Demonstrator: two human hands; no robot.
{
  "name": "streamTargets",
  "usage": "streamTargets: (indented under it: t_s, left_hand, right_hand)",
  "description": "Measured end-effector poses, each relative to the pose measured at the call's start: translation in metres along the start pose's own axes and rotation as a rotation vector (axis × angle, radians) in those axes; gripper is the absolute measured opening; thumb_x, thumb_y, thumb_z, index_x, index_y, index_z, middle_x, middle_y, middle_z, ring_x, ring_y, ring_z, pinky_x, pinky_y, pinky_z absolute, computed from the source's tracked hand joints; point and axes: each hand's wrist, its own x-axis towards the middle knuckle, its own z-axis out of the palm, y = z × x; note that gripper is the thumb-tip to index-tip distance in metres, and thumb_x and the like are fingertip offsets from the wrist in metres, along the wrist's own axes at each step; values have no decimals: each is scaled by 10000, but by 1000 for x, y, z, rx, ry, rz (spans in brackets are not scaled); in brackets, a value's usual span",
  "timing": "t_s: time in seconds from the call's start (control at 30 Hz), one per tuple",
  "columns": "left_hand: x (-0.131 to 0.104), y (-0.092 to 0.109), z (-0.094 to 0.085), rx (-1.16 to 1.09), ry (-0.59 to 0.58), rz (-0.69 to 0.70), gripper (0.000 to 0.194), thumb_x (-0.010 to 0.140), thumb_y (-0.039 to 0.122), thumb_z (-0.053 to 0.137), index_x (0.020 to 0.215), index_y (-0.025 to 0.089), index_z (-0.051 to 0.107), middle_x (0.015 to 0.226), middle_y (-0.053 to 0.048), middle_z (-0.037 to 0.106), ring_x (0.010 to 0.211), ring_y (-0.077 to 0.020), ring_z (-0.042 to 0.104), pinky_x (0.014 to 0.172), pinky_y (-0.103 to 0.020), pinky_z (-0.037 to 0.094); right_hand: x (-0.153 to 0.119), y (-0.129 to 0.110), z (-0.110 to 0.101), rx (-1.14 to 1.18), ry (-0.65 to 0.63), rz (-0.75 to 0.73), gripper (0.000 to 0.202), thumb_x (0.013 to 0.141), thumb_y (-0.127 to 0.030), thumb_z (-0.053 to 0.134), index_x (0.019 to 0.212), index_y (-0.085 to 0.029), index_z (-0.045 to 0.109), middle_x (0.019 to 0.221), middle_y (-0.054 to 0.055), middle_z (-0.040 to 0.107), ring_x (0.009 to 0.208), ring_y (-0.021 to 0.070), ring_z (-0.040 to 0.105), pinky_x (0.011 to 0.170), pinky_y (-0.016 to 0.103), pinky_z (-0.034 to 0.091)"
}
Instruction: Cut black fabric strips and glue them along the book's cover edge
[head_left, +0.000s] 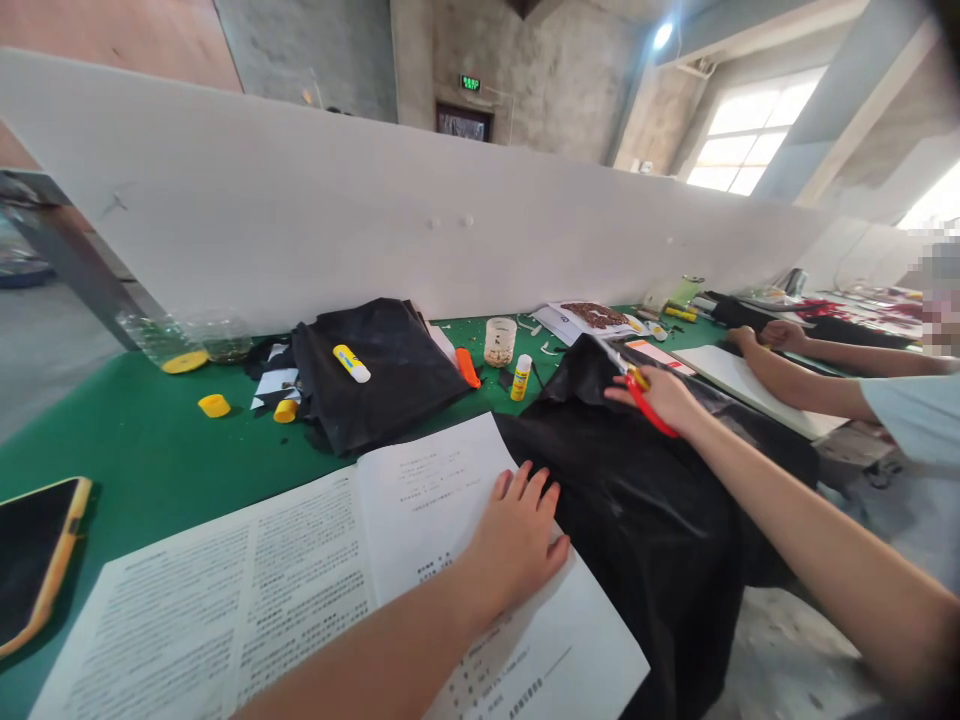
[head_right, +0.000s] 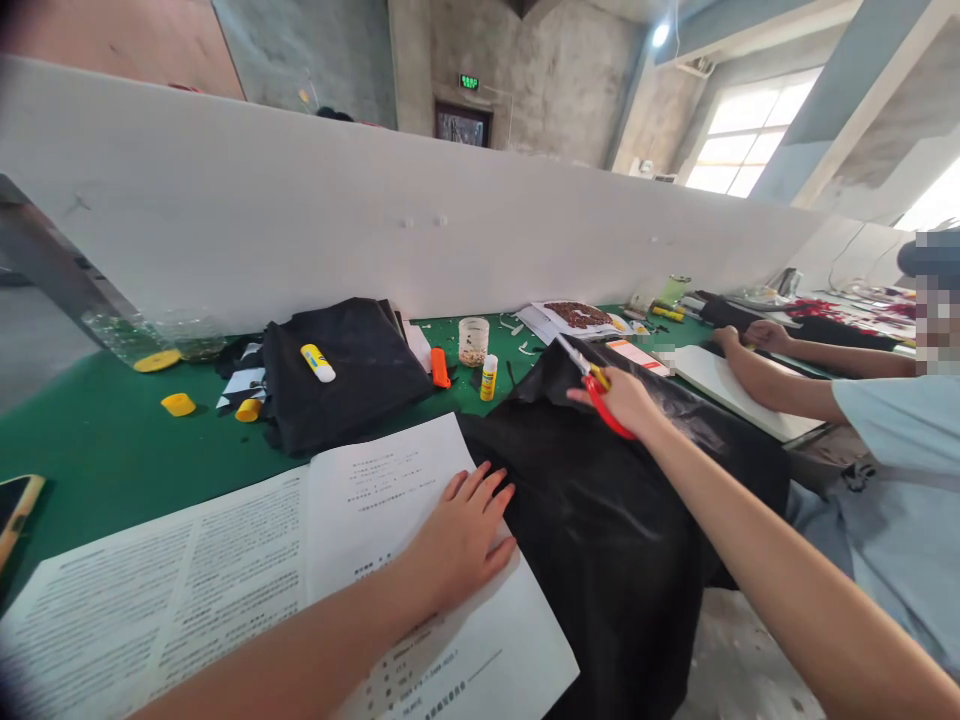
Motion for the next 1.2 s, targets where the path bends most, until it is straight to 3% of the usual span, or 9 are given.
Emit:
streamTargets:
  t_s: [0.07, 0.13, 0.27, 0.53, 0.87, 1.03, 1.2]
  left_hand:
    - [-1, 0, 0, 2, 1, 5, 537, 902, 433, 339, 1340, 130, 407, 1436, -110, 367, 1340, -308, 244, 1080, -504, 222]
    - [-2, 0, -1, 0, 11, 8, 536, 906, 432, 332, 1343, 131, 404, 1439, -108, 362, 1341, -306, 242, 1083, -500, 220]
    - [-4, -2, 0, 2, 13, 14, 537, 911, 432, 319, 1344, 127, 403, 1440, -110, 360, 1344, -301, 236, 1086, -489, 220]
    - [-4, -3, 0, 3, 7, 19, 543, 914, 434, 306, 1340, 114, 410, 1435, -118, 366, 1344, -309, 233, 1082, -498, 221]
    - [-6, -6, 4, 14, 33, 22, 543, 918, 456, 282, 1342, 137, 394, 1432, -112, 368, 1346, -302, 226, 1078, -553, 180]
    - [-7, -6, 4, 42, 38, 33, 542, 923, 465, 253, 1330, 138, 402, 1425, -123, 374, 1341, -304, 231, 1063, -592, 163]
    - [-7, -5, 7, 70, 56, 40, 542, 920, 467, 260, 1342, 150, 385, 1424, -121, 372, 1334, -304, 242, 1058, -581, 174]
  right_hand:
    - [-26, 15, 10, -85, -50, 38, 429, 559, -521, 740, 722, -171, 553, 612, -1, 563, 572, 152, 501, 570, 270, 367]
    - [-42, 27, 21, -174, -78, 97, 396, 603, -512, 709, 746, -180, 546, 642, 6, 577, 584, 167, 522, 566, 273, 372]
    - [-53, 34, 35, -278, -3, 175, 345, 698, -470, 634, 883, -190, 553, 781, 43, 632, 657, 193, 565, 553, 262, 349]
    - [-34, 28, 45, -376, 48, 186, 226, 767, -378, 558, 910, -203, 562, 808, 42, 645, 699, 186, 582, 548, 242, 322]
    - [4, 6, 80, -378, 190, 229, 394, 849, -422, 430, 1157, -183, 489, 960, 111, 636, 871, 255, 595, 682, 313, 403]
    - [13, 13, 73, -349, 159, 282, 349, 837, -411, 448, 1040, -145, 550, 884, 135, 635, 817, 259, 598, 676, 332, 411]
    - [-1, 9, 40, -261, 122, 253, 447, 756, -584, 529, 855, -151, 575, 784, 107, 627, 738, 232, 579, 636, 304, 397]
